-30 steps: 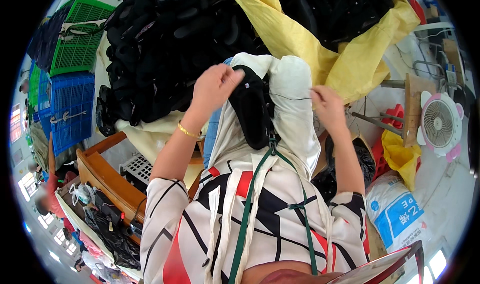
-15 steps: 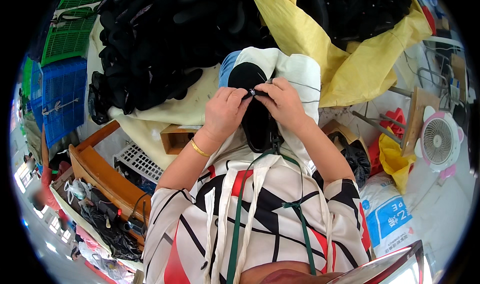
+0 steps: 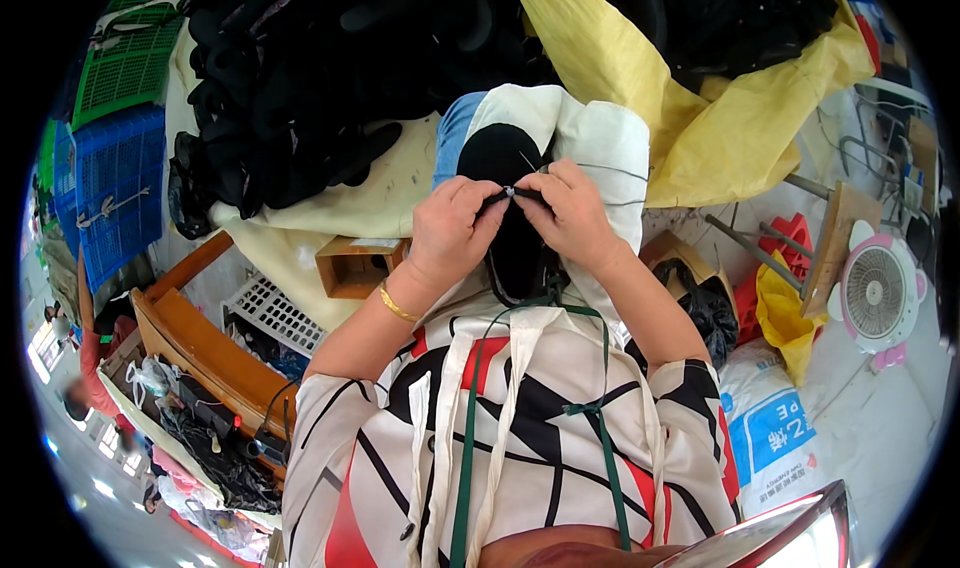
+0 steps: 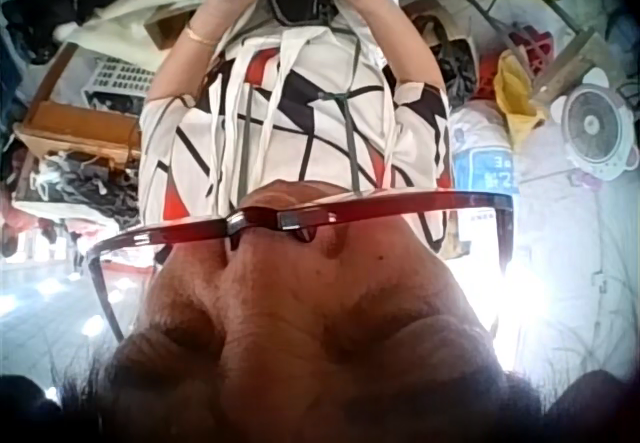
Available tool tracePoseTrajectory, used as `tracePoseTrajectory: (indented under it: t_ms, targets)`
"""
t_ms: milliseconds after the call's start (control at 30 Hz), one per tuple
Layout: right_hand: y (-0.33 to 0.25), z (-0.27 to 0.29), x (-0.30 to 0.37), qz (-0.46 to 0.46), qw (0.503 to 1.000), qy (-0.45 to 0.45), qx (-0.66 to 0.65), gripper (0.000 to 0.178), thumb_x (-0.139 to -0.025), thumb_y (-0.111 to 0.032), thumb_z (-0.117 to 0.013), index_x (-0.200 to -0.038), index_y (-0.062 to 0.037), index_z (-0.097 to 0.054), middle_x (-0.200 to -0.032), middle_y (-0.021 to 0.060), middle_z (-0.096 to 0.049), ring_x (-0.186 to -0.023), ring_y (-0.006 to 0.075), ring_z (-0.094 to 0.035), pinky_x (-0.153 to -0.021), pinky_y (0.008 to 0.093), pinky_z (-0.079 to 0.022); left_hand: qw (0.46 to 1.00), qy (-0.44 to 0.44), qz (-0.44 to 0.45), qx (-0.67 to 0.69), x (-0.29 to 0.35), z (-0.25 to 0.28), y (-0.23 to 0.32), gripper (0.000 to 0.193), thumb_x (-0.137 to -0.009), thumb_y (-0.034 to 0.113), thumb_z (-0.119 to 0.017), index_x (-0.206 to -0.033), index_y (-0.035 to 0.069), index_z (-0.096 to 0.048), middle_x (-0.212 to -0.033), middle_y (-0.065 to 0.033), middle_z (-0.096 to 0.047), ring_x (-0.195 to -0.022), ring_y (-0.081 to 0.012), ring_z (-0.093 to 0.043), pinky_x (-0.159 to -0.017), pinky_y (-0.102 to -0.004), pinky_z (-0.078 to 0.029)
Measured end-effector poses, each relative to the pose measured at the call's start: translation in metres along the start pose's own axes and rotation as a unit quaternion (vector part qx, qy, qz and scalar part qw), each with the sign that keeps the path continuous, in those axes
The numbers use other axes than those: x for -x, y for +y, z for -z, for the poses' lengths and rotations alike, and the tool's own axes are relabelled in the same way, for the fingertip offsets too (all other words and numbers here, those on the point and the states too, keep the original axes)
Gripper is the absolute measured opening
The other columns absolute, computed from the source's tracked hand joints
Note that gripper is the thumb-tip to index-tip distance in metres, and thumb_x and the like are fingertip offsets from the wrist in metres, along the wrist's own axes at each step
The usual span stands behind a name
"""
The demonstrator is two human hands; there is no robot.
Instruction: The person is hand-sewing black slip-on shoes using a needle and thread. They pick up shoes from a pile, stitch the edges, and place the finished items aside. The task involves repetitive manual stitching of footwear in a workshop setting.
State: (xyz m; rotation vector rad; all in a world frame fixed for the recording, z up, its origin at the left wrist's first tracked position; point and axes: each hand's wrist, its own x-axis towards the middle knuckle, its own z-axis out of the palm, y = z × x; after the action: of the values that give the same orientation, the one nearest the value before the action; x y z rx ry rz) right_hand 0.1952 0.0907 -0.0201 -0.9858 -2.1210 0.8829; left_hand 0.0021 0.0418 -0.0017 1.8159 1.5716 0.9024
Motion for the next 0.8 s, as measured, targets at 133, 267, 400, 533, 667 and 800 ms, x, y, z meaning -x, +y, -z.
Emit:
tracePoseTrajectory:
  t_ms: [133, 267, 400, 533, 667, 800]
  targets:
    - [-0.007, 0.003, -0.003, -0.314, 0.918, -0.084, -0.226, 0.018, -0.085, -0.016, -0.071, -0.095, -0.0022, -0.065, -0.080, 0.0083, -0.058, -0.072, 0.0219, -0.057, -0.064, 0.0314, -0.047, 0.982, -0.041, 0.135, 0.123, -0.004, 0.003, 0.000, 0.012, -0.085, 0.011, -0.071, -0.093, 0.002, -0.067, -0.079, -0.0070, -0.062, -0.071, -0.0207, -0.058, -0.061, -0.0309, -0.047]
    - [-0.004, 0.008, -0.008, -0.341, 0.899, -0.130, -0.241, 0.024, -0.087, -0.021, -0.072, -0.099, -0.0015, -0.065, -0.079, 0.0062, -0.057, -0.071, 0.0169, -0.056, -0.066, 0.0287, -0.047, 0.951, -0.047, 0.232, 0.198, -0.013, 0.003, -0.003, 0.015, -0.089, 0.014, -0.070, -0.093, -0.001, -0.067, -0.072, 0.0017, -0.058, -0.066, -0.0061, -0.049, -0.059, -0.0236, -0.041]
    - [-0.013, 0.010, 0.000, -0.191, 0.969, -0.153, -0.033, 0.021, -0.085, -0.020, -0.073, -0.092, -0.0015, -0.066, -0.074, 0.0100, -0.058, -0.071, 0.0251, -0.059, -0.065, 0.0352, -0.048, 0.916, -0.043, 0.300, 0.263, -0.018, 0.002, -0.007, 0.020, -0.090, 0.017, -0.069, -0.088, -0.002, -0.066, -0.069, -0.0007, -0.059, -0.063, -0.0080, -0.051, -0.058, -0.0253, -0.043]
    - [-0.021, 0.023, -0.004, -0.127, 0.978, -0.138, 0.089, 0.021, -0.083, -0.022, -0.071, -0.079, -0.0023, -0.063, -0.075, 0.0124, -0.059, -0.073, 0.0319, -0.060, -0.064, 0.0416, -0.048, 0.918, -0.065, 0.324, 0.221, -0.027, 0.010, 0.001, 0.024, -0.092, 0.021, -0.067, -0.086, -0.002, -0.065, -0.069, 0.0000, -0.059, -0.063, -0.0073, -0.051, -0.058, -0.0241, -0.043]
    - [-0.022, 0.043, -0.011, -0.140, 0.973, -0.149, 0.104, 0.022, -0.085, -0.023, -0.069, -0.076, -0.0039, -0.063, -0.074, 0.0114, -0.059, -0.075, 0.0314, -0.060, -0.065, 0.0423, -0.049, 0.912, -0.043, 0.326, 0.245, -0.027, 0.008, 0.000, 0.026, -0.092, 0.025, -0.067, -0.084, 0.000, -0.066, -0.067, 0.0009, -0.059, -0.059, -0.0063, -0.051, -0.054, -0.0235, -0.043]
    - [-0.014, 0.041, -0.001, -0.150, 0.987, -0.049, 0.017, 0.022, -0.085, -0.022, -0.071, -0.081, -0.0034, -0.062, -0.074, 0.0118, -0.058, -0.073, 0.0309, -0.059, -0.065, 0.0398, -0.048, 0.920, -0.024, 0.311, 0.239, -0.025, 0.004, -0.001, 0.026, -0.093, 0.028, -0.068, -0.082, 0.004, -0.067, -0.065, 0.0033, -0.058, -0.052, -0.0037, -0.050, -0.046, -0.0207, -0.039]
